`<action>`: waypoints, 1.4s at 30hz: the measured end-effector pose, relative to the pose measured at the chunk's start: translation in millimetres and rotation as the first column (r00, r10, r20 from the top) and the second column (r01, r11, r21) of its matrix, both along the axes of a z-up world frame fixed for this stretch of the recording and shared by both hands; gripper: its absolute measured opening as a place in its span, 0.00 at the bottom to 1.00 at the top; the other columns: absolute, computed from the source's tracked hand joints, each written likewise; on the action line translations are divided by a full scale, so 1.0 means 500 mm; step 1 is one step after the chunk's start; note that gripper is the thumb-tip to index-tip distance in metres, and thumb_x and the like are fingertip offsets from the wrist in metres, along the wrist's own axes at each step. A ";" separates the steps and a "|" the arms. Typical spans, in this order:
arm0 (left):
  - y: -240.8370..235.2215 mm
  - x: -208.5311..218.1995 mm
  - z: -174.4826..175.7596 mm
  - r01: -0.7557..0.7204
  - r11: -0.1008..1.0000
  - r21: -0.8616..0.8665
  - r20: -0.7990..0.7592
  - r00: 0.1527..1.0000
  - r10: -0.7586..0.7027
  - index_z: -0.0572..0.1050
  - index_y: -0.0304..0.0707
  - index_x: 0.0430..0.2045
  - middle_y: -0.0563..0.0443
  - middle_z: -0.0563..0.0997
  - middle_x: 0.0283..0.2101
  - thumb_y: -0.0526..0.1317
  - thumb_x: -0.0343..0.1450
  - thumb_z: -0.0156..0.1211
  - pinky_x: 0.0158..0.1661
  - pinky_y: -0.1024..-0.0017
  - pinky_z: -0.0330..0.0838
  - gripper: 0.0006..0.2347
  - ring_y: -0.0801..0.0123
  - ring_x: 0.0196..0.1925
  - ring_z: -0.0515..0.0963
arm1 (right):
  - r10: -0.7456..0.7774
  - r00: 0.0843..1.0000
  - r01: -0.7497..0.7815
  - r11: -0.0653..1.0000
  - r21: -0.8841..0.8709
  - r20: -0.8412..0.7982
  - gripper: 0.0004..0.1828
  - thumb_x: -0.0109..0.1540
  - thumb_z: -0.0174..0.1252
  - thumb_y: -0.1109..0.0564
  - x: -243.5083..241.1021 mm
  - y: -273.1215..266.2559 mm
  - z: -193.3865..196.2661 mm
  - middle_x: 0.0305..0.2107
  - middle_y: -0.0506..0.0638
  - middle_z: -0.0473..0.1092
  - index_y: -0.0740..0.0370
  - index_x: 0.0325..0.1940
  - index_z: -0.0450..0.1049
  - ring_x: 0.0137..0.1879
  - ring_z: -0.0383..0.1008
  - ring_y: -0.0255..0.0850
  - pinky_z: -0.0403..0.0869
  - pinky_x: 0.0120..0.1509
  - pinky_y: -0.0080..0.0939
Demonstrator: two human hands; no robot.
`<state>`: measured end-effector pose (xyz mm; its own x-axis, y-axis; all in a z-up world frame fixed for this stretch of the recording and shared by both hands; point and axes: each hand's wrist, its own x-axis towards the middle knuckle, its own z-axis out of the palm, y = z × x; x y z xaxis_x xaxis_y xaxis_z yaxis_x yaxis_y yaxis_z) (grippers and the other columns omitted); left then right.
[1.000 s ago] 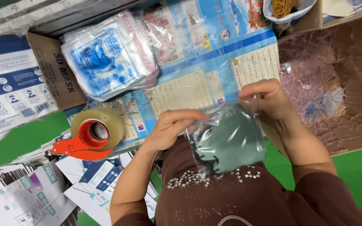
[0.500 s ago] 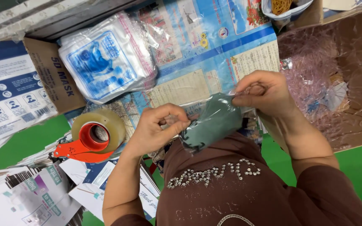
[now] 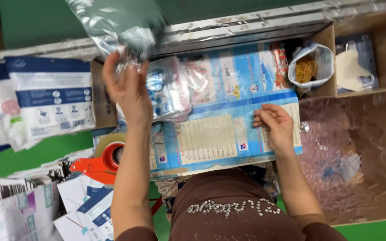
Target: The recorder picks up several face masks, places them into a plastic bag, seals or folds the bag, and places it on a moving conveyor belt.
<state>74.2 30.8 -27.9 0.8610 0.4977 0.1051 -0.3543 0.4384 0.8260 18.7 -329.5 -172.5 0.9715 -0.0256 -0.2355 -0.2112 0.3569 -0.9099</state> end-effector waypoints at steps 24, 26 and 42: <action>-0.270 -0.170 -0.292 0.393 0.507 0.767 -0.153 0.880 -0.449 0.79 0.33 0.40 0.44 0.83 0.41 0.31 0.72 0.60 0.43 0.64 0.77 0.06 0.55 0.43 0.83 | 0.007 0.958 0.177 0.773 -0.609 0.287 0.10 0.66 0.61 0.62 -0.021 0.084 -0.071 0.36 0.52 0.78 0.68 0.51 0.77 0.38 0.78 0.31 0.76 0.38 0.29; -0.270 -0.172 -0.291 0.403 0.506 0.762 -0.161 0.876 -0.455 0.79 0.33 0.41 0.45 0.83 0.41 0.31 0.72 0.60 0.43 0.64 0.78 0.06 0.56 0.43 0.83 | 0.012 0.955 0.181 0.766 -0.617 0.296 0.10 0.66 0.61 0.62 -0.021 0.085 -0.070 0.36 0.52 0.79 0.68 0.51 0.77 0.37 0.78 0.31 0.75 0.38 0.29; -0.275 -0.163 -0.273 0.484 0.543 0.686 -0.210 0.847 -0.489 0.80 0.32 0.39 0.42 0.84 0.41 0.29 0.70 0.61 0.40 0.66 0.78 0.06 0.54 0.40 0.84 | -0.010 0.937 0.264 0.674 -0.690 0.348 0.10 0.62 0.65 0.60 -0.013 0.092 -0.056 0.33 0.49 0.80 0.66 0.46 0.81 0.32 0.74 0.29 0.74 0.36 0.31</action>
